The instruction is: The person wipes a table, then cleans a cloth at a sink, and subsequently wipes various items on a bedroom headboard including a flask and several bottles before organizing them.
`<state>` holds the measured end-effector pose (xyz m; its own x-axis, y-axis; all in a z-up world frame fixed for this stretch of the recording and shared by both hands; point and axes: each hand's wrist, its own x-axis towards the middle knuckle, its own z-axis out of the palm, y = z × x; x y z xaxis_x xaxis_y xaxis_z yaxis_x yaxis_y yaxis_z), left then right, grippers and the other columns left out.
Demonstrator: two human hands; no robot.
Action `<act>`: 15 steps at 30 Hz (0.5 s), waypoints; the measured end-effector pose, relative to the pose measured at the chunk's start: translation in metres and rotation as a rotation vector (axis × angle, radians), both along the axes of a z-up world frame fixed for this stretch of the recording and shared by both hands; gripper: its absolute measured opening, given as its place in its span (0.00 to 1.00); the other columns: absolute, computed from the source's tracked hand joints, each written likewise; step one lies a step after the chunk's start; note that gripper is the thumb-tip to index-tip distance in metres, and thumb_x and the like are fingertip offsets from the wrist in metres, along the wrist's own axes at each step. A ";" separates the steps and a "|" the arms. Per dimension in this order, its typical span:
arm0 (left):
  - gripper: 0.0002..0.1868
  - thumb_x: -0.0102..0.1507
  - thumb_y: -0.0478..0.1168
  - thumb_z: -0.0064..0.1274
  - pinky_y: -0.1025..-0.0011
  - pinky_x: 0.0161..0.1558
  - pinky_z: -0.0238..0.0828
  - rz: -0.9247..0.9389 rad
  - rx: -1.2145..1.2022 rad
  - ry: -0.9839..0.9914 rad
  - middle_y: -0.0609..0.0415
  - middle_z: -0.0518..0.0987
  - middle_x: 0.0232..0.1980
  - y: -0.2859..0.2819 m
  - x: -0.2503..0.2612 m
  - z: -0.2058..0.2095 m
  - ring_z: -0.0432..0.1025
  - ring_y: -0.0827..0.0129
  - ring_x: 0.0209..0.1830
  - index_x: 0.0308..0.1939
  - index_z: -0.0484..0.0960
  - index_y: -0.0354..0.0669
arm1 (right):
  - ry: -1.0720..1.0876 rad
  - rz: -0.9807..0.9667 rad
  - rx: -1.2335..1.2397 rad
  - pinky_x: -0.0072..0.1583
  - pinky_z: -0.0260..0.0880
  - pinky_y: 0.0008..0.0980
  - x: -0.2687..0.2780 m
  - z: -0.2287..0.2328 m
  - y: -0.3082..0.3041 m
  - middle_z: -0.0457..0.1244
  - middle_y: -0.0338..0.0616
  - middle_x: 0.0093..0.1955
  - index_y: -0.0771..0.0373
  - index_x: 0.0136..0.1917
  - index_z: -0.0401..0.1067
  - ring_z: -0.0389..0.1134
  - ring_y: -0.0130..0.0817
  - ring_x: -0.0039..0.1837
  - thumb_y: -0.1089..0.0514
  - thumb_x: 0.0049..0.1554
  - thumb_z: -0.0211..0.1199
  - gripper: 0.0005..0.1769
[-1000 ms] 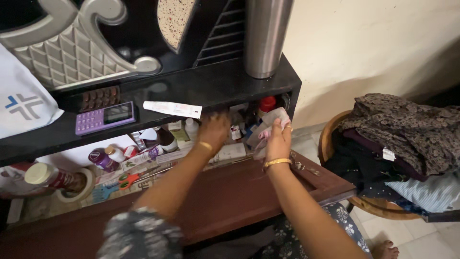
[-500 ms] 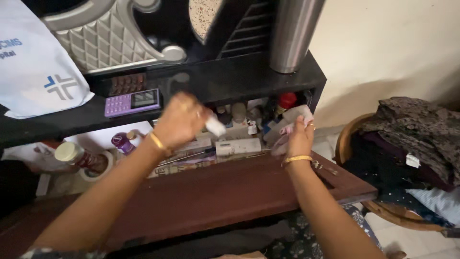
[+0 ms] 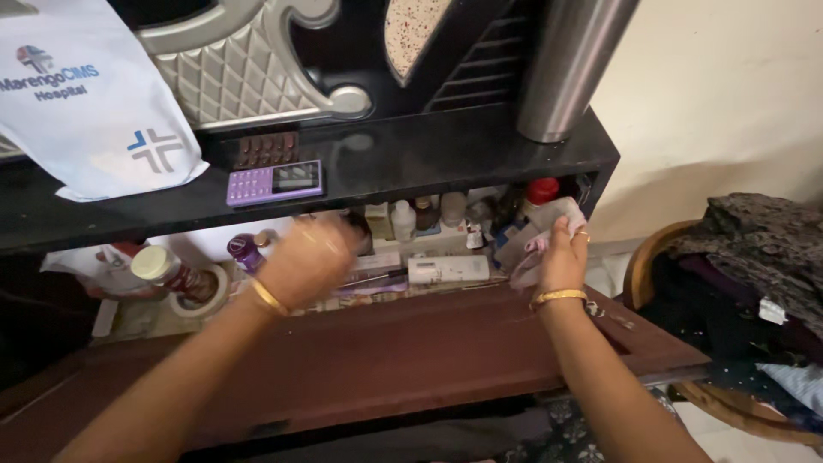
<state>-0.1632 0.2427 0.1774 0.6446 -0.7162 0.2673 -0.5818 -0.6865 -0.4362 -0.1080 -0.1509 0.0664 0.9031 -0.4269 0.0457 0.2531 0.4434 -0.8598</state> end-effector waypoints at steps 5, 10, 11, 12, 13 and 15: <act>0.23 0.59 0.53 0.62 0.51 0.52 0.69 0.299 -0.511 -0.091 0.42 0.81 0.49 0.043 0.027 0.071 0.72 0.45 0.50 0.48 0.84 0.38 | 0.102 -0.073 -0.195 0.51 0.67 0.22 -0.007 0.005 0.000 0.64 0.30 0.52 0.58 0.69 0.64 0.62 0.18 0.48 0.50 0.71 0.54 0.17; 0.27 0.59 0.57 0.64 0.52 0.54 0.69 0.273 -0.532 -0.020 0.44 0.81 0.52 0.034 0.053 0.049 0.72 0.44 0.52 0.53 0.86 0.44 | 0.038 0.003 -0.098 0.43 0.64 0.25 -0.001 0.001 0.002 0.60 0.38 0.43 0.63 0.64 0.64 0.60 0.24 0.40 0.51 0.69 0.53 0.16; 0.27 0.59 0.57 0.64 0.52 0.55 0.68 0.243 -0.564 -0.044 0.44 0.82 0.52 0.020 0.061 0.039 0.72 0.45 0.52 0.54 0.85 0.43 | 0.036 0.021 -0.079 0.43 0.65 0.25 -0.001 -0.001 0.000 0.58 0.39 0.42 0.65 0.63 0.62 0.61 0.24 0.40 0.51 0.70 0.54 0.16; 0.28 0.60 0.57 0.63 0.51 0.56 0.67 0.213 -0.595 -0.068 0.44 0.82 0.52 0.009 0.067 0.031 0.72 0.45 0.52 0.54 0.85 0.41 | 0.034 0.013 -0.079 0.43 0.65 0.25 -0.003 -0.001 -0.003 0.58 0.39 0.42 0.65 0.63 0.62 0.61 0.24 0.40 0.51 0.70 0.54 0.16; 0.28 0.60 0.57 0.63 0.51 0.56 0.67 0.220 -0.598 -0.073 0.44 0.82 0.52 0.002 0.075 0.028 0.72 0.45 0.52 0.54 0.85 0.41 | 0.065 0.006 -0.120 0.42 0.64 0.24 -0.003 0.001 -0.004 0.59 0.37 0.43 0.63 0.64 0.63 0.61 0.22 0.40 0.51 0.69 0.53 0.16; 0.25 0.66 0.56 0.63 0.51 0.57 0.66 0.328 -0.703 -0.184 0.41 0.81 0.54 -0.001 0.100 0.029 0.71 0.42 0.55 0.56 0.84 0.40 | 0.097 0.012 -0.166 0.41 0.64 0.23 -0.005 0.006 -0.002 0.60 0.34 0.44 0.62 0.64 0.64 0.61 0.20 0.40 0.50 0.69 0.52 0.16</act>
